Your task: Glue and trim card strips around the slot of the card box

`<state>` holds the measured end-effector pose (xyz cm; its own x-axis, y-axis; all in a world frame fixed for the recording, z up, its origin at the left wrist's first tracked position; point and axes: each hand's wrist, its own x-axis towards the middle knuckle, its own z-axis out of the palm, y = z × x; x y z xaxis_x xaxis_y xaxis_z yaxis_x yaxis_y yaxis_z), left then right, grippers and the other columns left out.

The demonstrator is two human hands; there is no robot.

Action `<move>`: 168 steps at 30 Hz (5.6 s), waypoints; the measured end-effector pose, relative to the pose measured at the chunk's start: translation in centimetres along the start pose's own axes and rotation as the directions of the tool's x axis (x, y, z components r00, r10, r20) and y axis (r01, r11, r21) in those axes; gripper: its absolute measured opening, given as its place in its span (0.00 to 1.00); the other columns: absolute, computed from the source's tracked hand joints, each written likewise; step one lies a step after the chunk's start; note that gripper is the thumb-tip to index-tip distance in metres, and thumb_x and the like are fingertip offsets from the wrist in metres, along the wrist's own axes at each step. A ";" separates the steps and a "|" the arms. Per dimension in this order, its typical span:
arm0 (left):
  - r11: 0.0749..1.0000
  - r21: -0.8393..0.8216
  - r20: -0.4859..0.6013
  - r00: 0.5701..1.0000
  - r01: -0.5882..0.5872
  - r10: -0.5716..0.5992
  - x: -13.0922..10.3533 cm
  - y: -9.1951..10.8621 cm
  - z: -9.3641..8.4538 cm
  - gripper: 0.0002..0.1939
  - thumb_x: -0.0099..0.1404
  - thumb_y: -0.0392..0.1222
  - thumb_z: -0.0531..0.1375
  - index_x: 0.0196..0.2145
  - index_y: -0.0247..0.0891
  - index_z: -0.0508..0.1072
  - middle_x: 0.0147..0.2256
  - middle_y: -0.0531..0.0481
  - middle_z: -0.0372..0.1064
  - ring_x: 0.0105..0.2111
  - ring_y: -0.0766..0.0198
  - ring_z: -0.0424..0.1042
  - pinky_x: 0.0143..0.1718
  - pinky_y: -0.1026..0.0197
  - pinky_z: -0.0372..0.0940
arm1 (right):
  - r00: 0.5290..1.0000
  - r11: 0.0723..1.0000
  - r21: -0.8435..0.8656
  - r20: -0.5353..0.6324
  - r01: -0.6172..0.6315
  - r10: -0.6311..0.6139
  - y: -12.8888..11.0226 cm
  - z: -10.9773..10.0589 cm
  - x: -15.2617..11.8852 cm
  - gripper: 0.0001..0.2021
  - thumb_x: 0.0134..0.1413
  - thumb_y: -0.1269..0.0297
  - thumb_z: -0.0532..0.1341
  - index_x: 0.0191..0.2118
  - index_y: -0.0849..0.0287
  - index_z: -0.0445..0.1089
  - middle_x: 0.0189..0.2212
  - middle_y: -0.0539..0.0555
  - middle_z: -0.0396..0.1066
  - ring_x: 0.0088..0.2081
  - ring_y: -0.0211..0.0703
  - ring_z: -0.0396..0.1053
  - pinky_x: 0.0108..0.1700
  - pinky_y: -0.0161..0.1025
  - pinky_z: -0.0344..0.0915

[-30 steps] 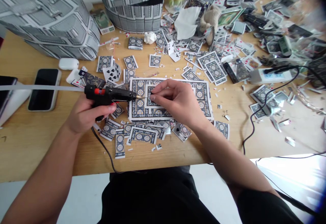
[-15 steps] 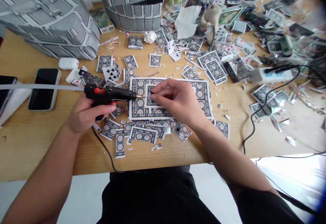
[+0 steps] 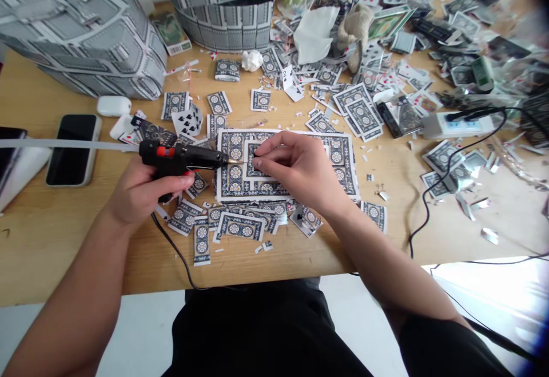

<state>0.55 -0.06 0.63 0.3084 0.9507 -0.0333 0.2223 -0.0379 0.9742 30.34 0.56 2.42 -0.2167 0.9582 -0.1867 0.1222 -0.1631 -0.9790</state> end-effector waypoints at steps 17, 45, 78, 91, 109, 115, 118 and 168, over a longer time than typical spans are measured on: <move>0.999 0.043 -0.021 1.000 0.022 -0.022 -0.4 -0.2 -1.9 0.07 0.64 0.43 0.73 0.31 0.39 0.83 0.24 0.49 0.75 0.19 0.66 0.69 0.17 0.63 0.63 | 1.000 1.000 -0.003 0.005 0.016 -0.016 0.1 0.0 0.1 0.07 0.56 0.66 0.72 0.38 0.59 0.75 0.27 0.52 0.80 0.29 0.39 0.71 0.32 0.39 0.63; 0.999 0.028 0.022 1.000 -0.020 0.020 -0.2 1.7 -2.6 0.06 0.64 0.42 0.71 0.32 0.36 0.84 0.26 0.46 0.78 0.17 0.68 0.68 0.16 0.66 0.63 | 0.999 0.998 -0.047 0.022 0.035 -0.034 0.2 0.0 0.0 0.04 0.57 0.69 0.68 0.39 0.59 0.77 0.30 0.53 0.81 0.32 0.40 0.74 0.34 0.39 0.64; 0.929 -0.366 0.074 0.997 0.059 -0.034 0.6 0.0 1.2 0.09 0.66 0.45 0.69 0.33 0.36 0.82 0.29 0.47 0.77 0.19 0.68 0.68 0.14 0.65 0.60 | 0.978 0.975 -0.097 0.028 -0.201 0.205 -2.2 0.4 1.1 0.22 0.42 0.59 0.82 0.32 0.57 0.70 0.22 0.48 0.75 0.23 0.34 0.62 0.26 0.37 0.56; 0.942 -0.325 0.061 0.996 0.086 -0.070 0.5 -0.4 1.3 0.08 0.63 0.46 0.70 0.32 0.38 0.82 0.28 0.46 0.77 0.18 0.66 0.67 0.15 0.65 0.61 | 0.988 0.981 -0.140 0.051 -0.138 0.146 -2.1 0.4 0.9 0.19 0.46 0.58 0.80 0.32 0.57 0.70 0.21 0.47 0.74 0.23 0.33 0.61 0.27 0.37 0.57; 0.920 -0.393 -0.010 1.000 -0.003 -0.001 0.5 -0.3 0.9 0.07 0.62 0.42 0.71 0.32 0.34 0.82 0.28 0.47 0.79 0.18 0.66 0.72 0.14 0.67 0.65 | 0.973 0.792 -0.578 0.210 0.199 -0.091 -2.8 -3.8 -2.1 0.05 0.65 0.64 0.68 0.43 0.55 0.82 0.41 0.54 0.86 0.43 0.50 0.83 0.49 0.48 0.74; 0.925 -0.380 -0.026 0.999 0.015 -0.027 0.5 0.1 0.9 0.08 0.60 0.42 0.72 0.31 0.35 0.82 0.27 0.47 0.79 0.18 0.66 0.72 0.14 0.67 0.64 | 0.964 0.631 -0.730 0.231 0.261 -0.131 -3.1 -5.5 -3.4 0.08 0.67 0.63 0.69 0.48 0.52 0.85 0.45 0.55 0.86 0.46 0.55 0.83 0.52 0.51 0.74; 0.930 -0.368 -0.029 0.999 0.021 -0.034 0.5 0.1 1.0 0.08 0.60 0.42 0.72 0.31 0.34 0.81 0.27 0.46 0.79 0.18 0.66 0.72 0.14 0.66 0.64 | 0.949 0.601 -0.735 0.268 0.313 -0.166 -3.0 -5.8 -3.6 0.10 0.70 0.63 0.67 0.50 0.54 0.85 0.46 0.57 0.86 0.47 0.55 0.82 0.53 0.50 0.74; 0.965 -0.182 -0.333 0.911 0.191 -0.243 -6.2 5.5 0.0 0.11 0.60 0.45 0.66 0.23 0.36 0.77 0.21 0.46 0.72 0.23 0.58 0.73 0.25 0.58 0.70 | 0.796 0.561 -0.651 0.113 0.512 -0.595 -0.7 -6.5 -8.6 0.08 0.73 0.71 0.62 0.45 0.58 0.79 0.40 0.57 0.84 0.43 0.49 0.80 0.47 0.47 0.76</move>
<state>-0.15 -6.14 6.15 -0.0814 0.9778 -0.1932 0.1048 0.2012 0.9739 38.37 -6.09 5.28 -0.3549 0.8329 0.4247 0.5880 0.5520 -0.5913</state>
